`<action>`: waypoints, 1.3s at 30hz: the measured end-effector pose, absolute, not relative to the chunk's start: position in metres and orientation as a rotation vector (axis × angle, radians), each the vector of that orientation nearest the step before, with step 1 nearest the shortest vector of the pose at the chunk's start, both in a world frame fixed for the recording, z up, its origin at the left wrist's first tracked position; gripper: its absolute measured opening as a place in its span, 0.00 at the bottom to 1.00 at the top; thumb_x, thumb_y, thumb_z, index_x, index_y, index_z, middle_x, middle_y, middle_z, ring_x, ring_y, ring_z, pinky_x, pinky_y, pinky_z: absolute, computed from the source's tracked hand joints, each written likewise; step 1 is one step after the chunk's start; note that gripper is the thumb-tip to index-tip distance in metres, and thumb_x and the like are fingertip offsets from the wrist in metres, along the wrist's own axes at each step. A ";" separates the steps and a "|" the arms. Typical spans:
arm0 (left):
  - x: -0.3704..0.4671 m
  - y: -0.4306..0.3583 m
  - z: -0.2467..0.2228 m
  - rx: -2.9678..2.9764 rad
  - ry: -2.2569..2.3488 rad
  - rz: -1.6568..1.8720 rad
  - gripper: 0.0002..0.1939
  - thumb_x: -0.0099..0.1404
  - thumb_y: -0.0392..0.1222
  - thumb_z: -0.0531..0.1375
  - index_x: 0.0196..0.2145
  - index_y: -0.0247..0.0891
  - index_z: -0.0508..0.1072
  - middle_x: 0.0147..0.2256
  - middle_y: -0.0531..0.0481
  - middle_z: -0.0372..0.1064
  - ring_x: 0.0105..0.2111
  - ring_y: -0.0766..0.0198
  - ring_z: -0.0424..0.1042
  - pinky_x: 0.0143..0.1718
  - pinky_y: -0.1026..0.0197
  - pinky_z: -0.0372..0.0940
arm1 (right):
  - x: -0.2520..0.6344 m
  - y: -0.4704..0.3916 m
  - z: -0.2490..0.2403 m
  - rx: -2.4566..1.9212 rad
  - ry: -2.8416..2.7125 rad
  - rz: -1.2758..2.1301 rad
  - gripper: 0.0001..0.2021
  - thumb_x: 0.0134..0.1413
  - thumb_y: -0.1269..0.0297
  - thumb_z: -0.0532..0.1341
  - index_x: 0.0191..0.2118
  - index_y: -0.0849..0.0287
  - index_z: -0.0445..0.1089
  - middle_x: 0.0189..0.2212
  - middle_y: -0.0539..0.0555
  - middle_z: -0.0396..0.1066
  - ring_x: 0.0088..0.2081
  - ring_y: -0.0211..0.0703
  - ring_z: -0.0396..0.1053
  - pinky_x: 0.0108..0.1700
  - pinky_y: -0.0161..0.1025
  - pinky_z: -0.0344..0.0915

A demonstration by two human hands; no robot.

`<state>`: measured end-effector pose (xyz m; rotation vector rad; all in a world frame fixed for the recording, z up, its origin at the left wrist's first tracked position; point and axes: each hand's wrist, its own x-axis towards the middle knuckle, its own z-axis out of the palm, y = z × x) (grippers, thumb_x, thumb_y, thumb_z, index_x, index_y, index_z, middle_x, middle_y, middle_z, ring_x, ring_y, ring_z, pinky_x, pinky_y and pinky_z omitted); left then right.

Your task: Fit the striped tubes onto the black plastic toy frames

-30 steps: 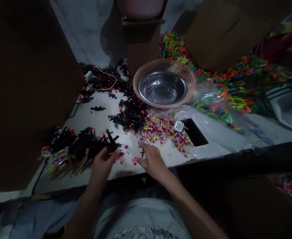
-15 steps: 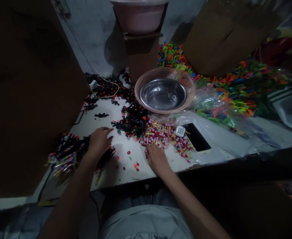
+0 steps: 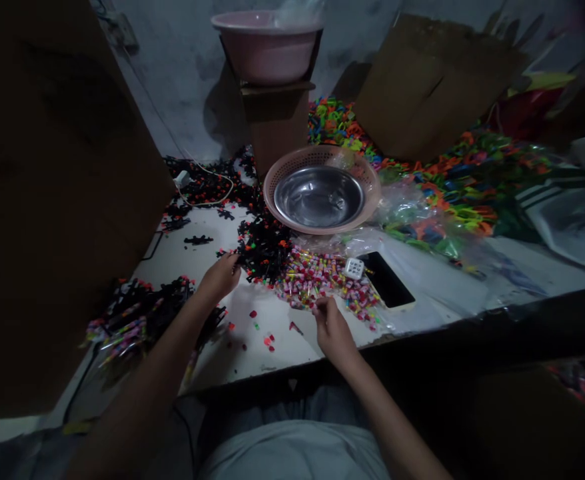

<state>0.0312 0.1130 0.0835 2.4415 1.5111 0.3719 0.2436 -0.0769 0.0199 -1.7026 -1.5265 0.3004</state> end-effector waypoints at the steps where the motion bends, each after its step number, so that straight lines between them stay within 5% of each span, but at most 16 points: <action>1: 0.030 0.103 0.086 2.403 1.519 0.425 0.14 0.63 0.38 0.48 0.43 0.35 0.67 0.44 0.39 0.68 0.44 0.55 0.70 0.43 0.54 0.65 | 0.241 -0.081 0.024 -1.650 -1.476 0.357 0.07 0.63 0.67 0.46 0.43 0.59 0.57 0.35 0.56 0.68 0.35 0.44 0.69 0.37 0.39 0.65; 4: 0.033 0.061 0.092 1.992 1.395 0.652 0.16 0.66 0.44 0.45 0.45 0.35 0.65 0.41 0.42 0.70 0.36 0.59 0.74 0.36 0.56 0.69 | 0.228 -0.092 0.039 -1.494 -1.368 0.558 0.07 0.64 0.62 0.47 0.43 0.57 0.57 0.34 0.53 0.67 0.35 0.42 0.68 0.37 0.38 0.64; 10: 0.056 -0.027 0.098 0.802 0.954 0.873 0.19 0.44 0.37 0.70 0.34 0.37 0.71 0.32 0.50 0.73 0.30 0.62 0.74 0.38 0.58 0.70 | 0.204 -0.109 0.064 -1.347 -1.384 0.695 0.07 0.64 0.63 0.48 0.44 0.56 0.59 0.36 0.53 0.66 0.39 0.41 0.67 0.41 0.38 0.64; 33: 0.070 -0.069 0.093 0.926 1.097 1.094 0.20 0.43 0.40 0.71 0.35 0.37 0.74 0.31 0.49 0.77 0.35 0.58 0.76 0.40 0.57 0.69 | 0.201 -0.121 0.074 -1.246 -1.429 0.648 0.04 0.64 0.68 0.48 0.42 0.55 0.58 0.37 0.54 0.65 0.40 0.41 0.66 0.43 0.38 0.65; 39: 0.077 -0.074 0.090 0.822 1.067 1.093 0.17 0.45 0.39 0.71 0.34 0.35 0.75 0.32 0.47 0.77 0.36 0.59 0.75 0.41 0.58 0.68 | 0.193 -0.119 0.067 -1.445 -1.596 0.323 0.07 0.60 0.68 0.51 0.44 0.58 0.57 0.38 0.58 0.67 0.39 0.48 0.66 0.40 0.44 0.65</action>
